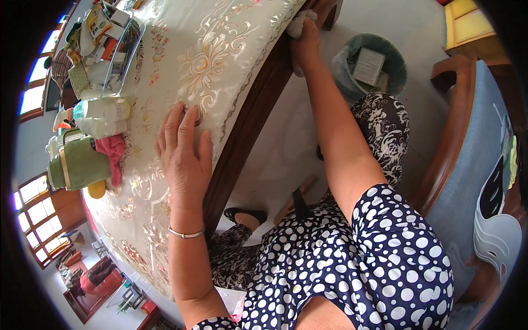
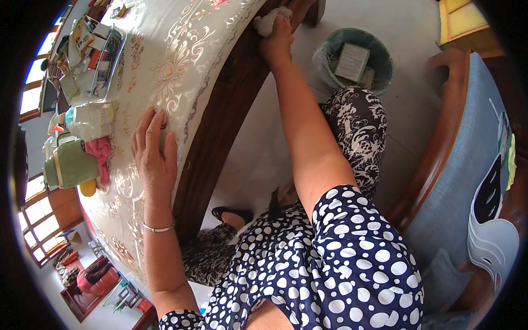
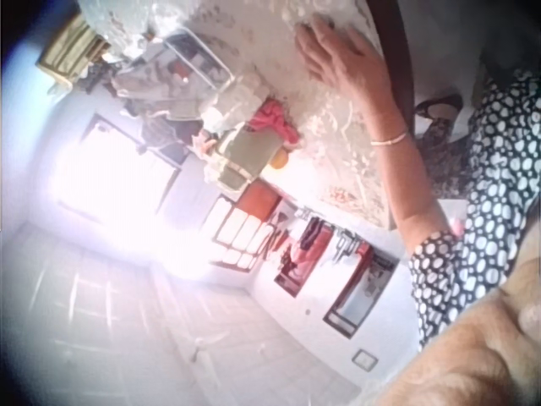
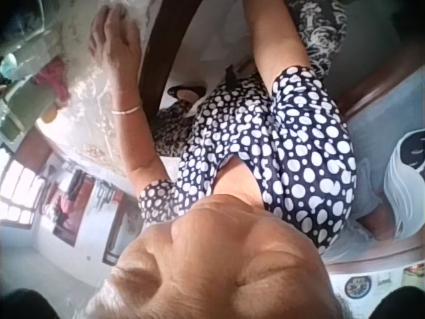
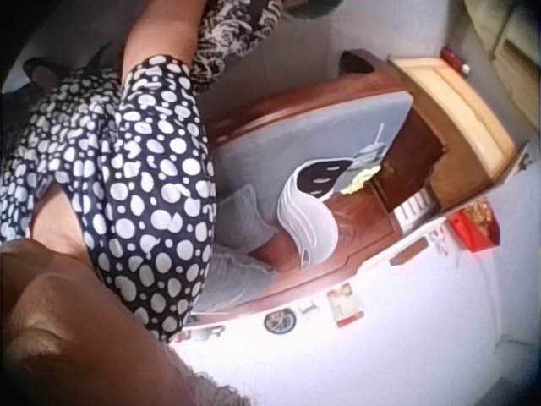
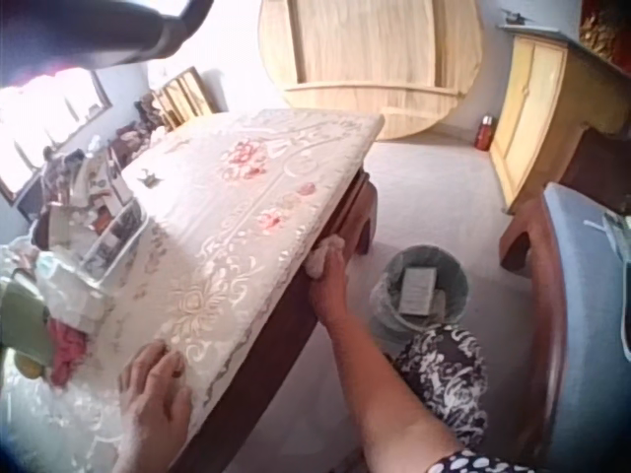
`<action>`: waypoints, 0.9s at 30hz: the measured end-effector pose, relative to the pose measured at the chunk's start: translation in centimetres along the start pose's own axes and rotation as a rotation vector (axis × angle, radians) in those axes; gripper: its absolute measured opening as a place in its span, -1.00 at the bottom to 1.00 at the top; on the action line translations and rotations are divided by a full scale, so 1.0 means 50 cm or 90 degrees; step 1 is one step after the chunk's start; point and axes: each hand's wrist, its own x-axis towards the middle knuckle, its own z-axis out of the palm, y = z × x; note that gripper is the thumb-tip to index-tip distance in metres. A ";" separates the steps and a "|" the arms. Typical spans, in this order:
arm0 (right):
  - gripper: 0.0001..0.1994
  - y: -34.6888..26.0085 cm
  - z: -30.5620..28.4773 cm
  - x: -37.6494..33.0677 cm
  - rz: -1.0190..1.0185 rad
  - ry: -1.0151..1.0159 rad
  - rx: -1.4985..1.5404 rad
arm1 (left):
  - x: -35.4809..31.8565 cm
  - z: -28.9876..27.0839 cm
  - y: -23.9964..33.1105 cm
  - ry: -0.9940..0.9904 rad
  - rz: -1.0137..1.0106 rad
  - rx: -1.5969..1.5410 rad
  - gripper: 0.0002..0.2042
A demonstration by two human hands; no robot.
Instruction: The person wipes the wooden edge and underside of a table covered with a floral tablecloth using a white cloth. They systematically clean the perimeter of the table, reaching under the overhang to wipe the wood surface.
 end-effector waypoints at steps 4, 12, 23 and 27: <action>-0.28 -0.007 0.017 -0.043 -0.033 0.023 -0.067 | 0.003 0.011 0.000 0.018 0.009 0.002 -0.63; -0.24 -0.129 0.032 -0.207 0.014 -0.012 -0.071 | 0.003 0.014 0.003 0.039 0.010 0.028 -0.63; -0.17 -0.211 0.021 -0.429 0.074 -0.168 -0.010 | -0.001 0.017 0.009 0.064 0.003 0.024 -0.63; -0.13 -0.243 0.003 -0.558 0.080 -0.311 0.003 | 0.003 0.019 0.011 0.065 0.011 0.016 -0.63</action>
